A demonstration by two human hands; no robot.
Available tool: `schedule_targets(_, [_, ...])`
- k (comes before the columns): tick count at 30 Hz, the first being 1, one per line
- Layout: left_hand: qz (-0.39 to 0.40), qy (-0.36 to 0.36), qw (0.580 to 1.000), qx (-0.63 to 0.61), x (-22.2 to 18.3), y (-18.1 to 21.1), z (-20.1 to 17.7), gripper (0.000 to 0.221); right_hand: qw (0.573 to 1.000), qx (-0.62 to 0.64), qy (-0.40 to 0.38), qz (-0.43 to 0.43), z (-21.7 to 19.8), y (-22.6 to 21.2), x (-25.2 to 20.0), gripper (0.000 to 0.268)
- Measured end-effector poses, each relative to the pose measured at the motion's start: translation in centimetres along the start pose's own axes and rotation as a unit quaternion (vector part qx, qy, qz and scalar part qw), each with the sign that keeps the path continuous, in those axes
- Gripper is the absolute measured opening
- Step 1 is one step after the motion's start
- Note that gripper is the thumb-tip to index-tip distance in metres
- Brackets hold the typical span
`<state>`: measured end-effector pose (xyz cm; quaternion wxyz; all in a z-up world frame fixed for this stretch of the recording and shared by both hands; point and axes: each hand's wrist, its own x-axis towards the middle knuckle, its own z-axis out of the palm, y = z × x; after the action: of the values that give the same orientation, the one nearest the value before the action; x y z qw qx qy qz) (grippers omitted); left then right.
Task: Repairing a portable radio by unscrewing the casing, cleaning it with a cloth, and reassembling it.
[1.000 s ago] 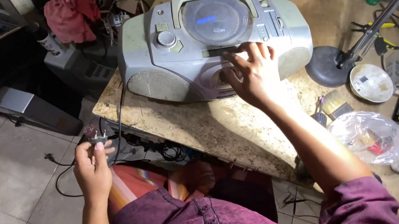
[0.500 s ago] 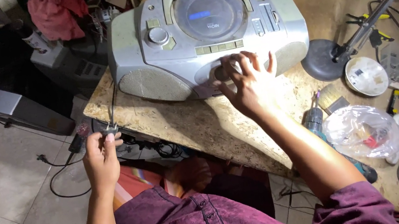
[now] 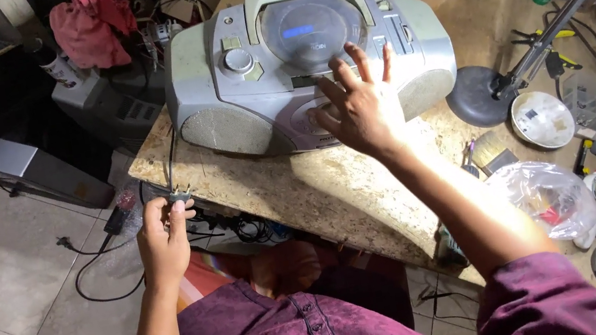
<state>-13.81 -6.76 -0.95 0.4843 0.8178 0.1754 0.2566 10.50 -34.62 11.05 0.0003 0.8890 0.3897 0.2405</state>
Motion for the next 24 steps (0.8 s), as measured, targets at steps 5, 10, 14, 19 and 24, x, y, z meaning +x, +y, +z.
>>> schedule_targets(5, [0.012, 0.006, 1.0, -0.004, -0.2, 0.1, -0.1, 0.019, 0.999, 0.035, 0.015, -0.023, -0.1, 1.5, 0.3, 0.043])
schedule_targets(10, [0.015, 0.015, 1.0, -0.012, -0.7, -0.8, -0.8, 0.019, 0.992, 0.12, 0.024, 0.011, 0.7, 2.5, -0.7, 0.064])
schedule_targets(14, [0.001, 0.031, 1.0, 0.005, -0.9, -0.9, -1.6, 0.02, 0.991, 0.126, 0.033, 0.029, -0.1, 1.6, -1.9, 0.055])
schedule_targets(19, [-0.042, 0.02, 0.998, 0.029, -1.5, -1.8, -1.2, 0.025, 0.99, 0.133, 0.042, 0.034, -0.5, 2.5, -4.7, 0.053])
schedule_targets(24, [-0.149, -0.005, 0.981, 0.121, -3.8, -6.4, 1.8, 0.029, 0.983, 0.1, 0.151, 0.032, -0.2, 5.4, -9.3, 0.039])
